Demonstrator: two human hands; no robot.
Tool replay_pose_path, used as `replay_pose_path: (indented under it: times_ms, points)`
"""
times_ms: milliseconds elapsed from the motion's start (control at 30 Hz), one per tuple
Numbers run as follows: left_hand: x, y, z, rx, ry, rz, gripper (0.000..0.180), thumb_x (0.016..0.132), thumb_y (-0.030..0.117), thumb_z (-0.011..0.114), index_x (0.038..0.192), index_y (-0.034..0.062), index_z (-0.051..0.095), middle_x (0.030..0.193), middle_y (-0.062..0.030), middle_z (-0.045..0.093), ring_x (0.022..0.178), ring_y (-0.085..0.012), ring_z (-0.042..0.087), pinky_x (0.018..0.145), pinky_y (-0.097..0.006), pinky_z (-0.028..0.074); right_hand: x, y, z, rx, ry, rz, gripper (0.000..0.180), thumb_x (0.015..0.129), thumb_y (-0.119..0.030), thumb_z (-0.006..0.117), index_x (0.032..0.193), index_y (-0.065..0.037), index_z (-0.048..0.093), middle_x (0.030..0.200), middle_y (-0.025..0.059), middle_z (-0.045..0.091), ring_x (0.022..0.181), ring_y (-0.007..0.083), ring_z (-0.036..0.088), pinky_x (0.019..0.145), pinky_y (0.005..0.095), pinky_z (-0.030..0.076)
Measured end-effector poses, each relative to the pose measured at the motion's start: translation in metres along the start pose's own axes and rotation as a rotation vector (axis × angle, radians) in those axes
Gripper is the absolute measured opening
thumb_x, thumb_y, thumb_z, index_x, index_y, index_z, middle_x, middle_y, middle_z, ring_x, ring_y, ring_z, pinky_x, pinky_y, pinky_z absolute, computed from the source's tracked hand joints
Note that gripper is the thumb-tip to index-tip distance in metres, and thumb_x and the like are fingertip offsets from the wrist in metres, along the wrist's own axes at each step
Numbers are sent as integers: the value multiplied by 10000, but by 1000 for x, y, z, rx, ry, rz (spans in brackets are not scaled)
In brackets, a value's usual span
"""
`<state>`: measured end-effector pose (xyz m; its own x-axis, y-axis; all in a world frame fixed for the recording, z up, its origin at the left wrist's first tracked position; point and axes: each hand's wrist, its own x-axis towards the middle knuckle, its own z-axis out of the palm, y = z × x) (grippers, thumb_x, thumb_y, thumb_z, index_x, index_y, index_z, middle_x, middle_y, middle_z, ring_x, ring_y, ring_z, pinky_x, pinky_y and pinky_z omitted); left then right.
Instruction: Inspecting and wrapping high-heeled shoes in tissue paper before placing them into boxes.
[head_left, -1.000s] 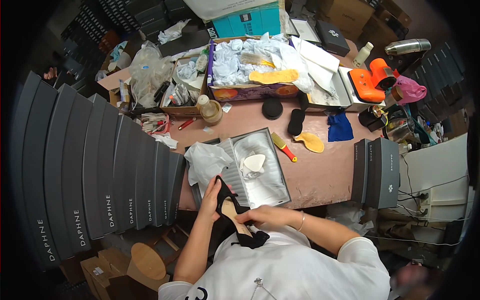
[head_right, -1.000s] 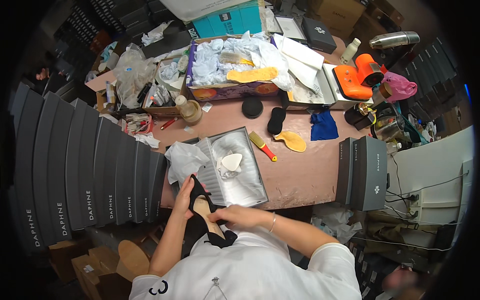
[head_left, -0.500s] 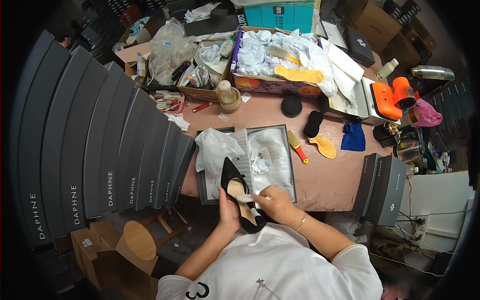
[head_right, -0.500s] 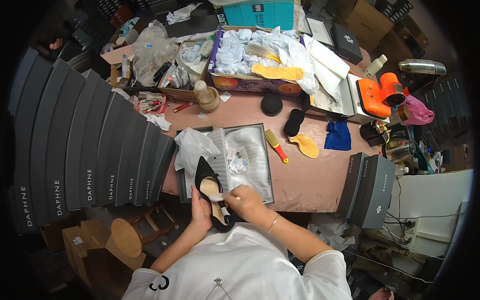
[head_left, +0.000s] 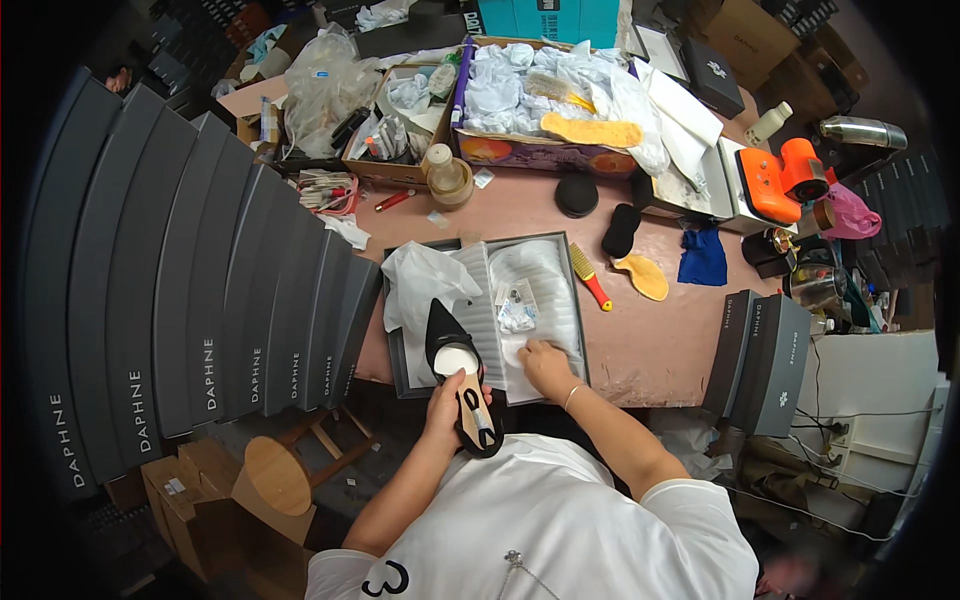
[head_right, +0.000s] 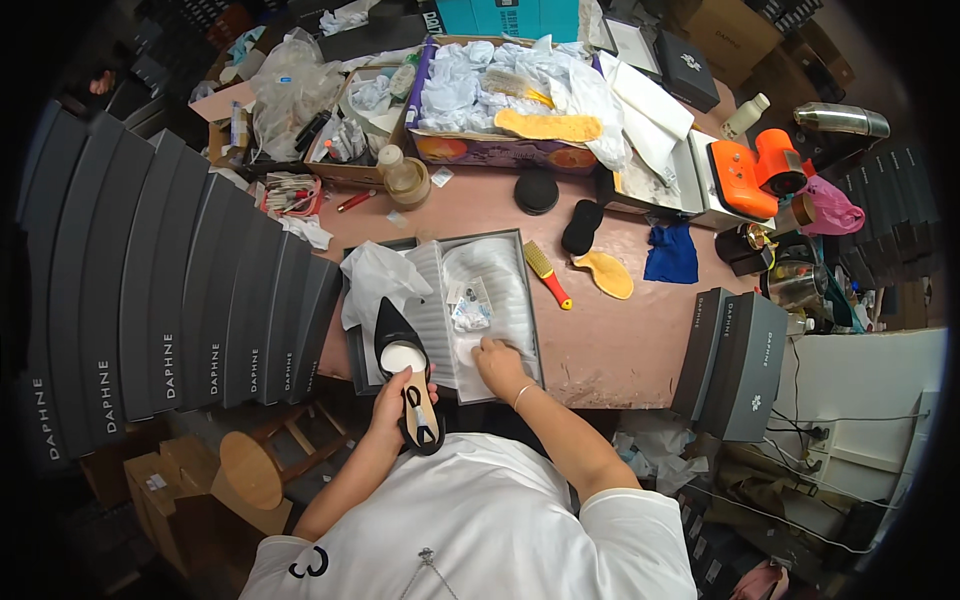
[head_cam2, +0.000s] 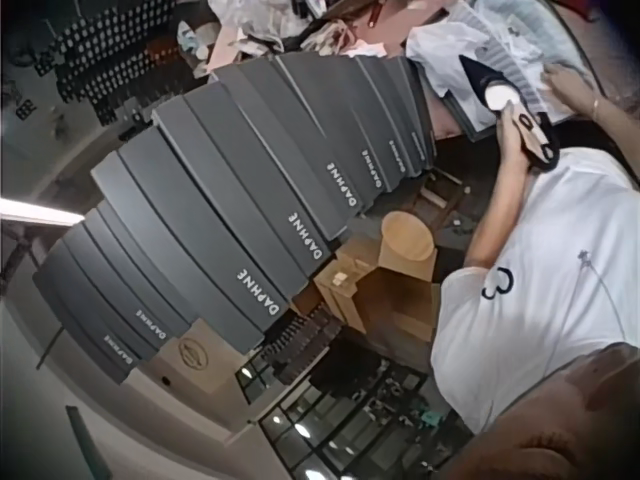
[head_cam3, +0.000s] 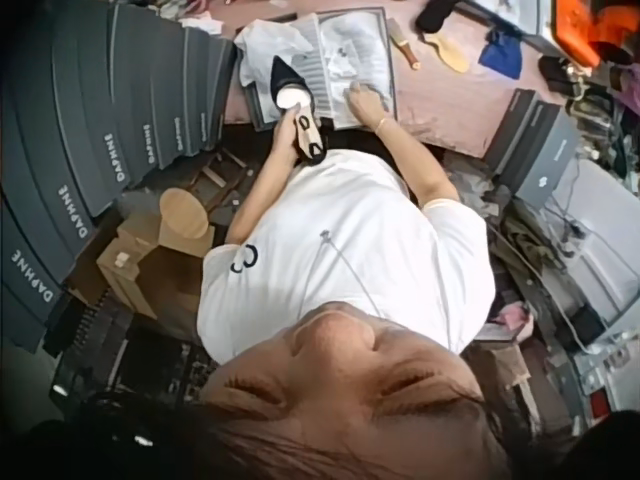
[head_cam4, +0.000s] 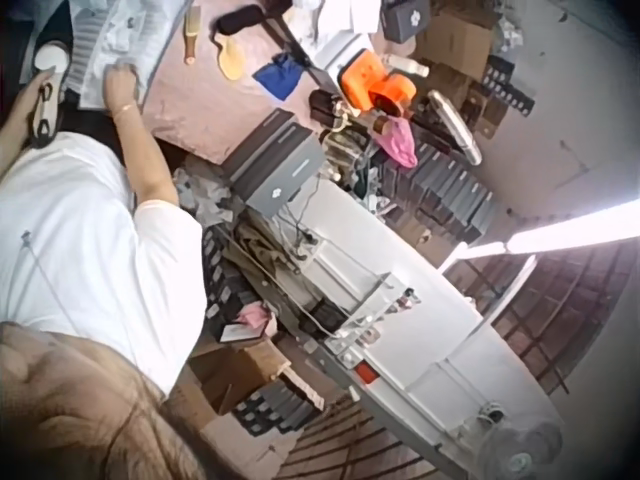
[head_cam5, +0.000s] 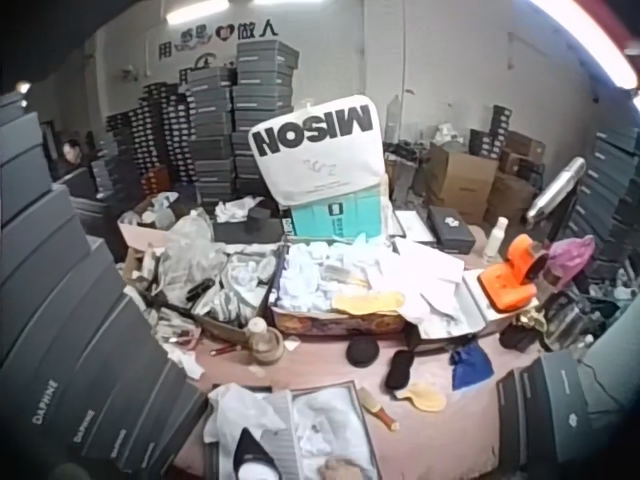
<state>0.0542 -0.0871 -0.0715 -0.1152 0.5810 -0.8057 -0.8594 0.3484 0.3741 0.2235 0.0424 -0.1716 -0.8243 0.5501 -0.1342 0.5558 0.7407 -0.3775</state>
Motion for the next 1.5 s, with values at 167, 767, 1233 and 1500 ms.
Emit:
replay_pose_path:
  times_ms: [167,767,1233,1500]
  points:
    - [-1,7,5,-47,-159,-33,549,917,549,455,1165,65,530,1012,-81,618,835,-197,608,743,-346,512,-3,-39,-107,925,-287,146,263,872,-246,632,1021,-35,584,788,69,591,687,178,587,605,307,493]
    - [-2,-3,18,49,-186,-103,564,916,570,466,1220,96,480,985,-77,612,906,-189,616,777,-348,512,1,-81,-93,379,241,-215,333,783,-103,641,1093,2,581,975,155,602,864,316,589,733,379,495]
    - [4,-30,17,-15,-298,98,568,939,600,361,1156,92,492,939,-64,607,795,-179,617,732,-316,524,55,-91,-92,276,422,46,497,662,-34,676,1137,-65,534,1112,169,536,1131,350,486,915,402,412]
    - [0,1,9,50,-92,-49,419,932,390,546,1002,-23,545,869,-131,621,783,-226,652,711,-325,556,58,-6,-66,-7,-22,150,306,753,-157,630,1049,-80,639,1019,157,636,947,296,613,782,447,459]
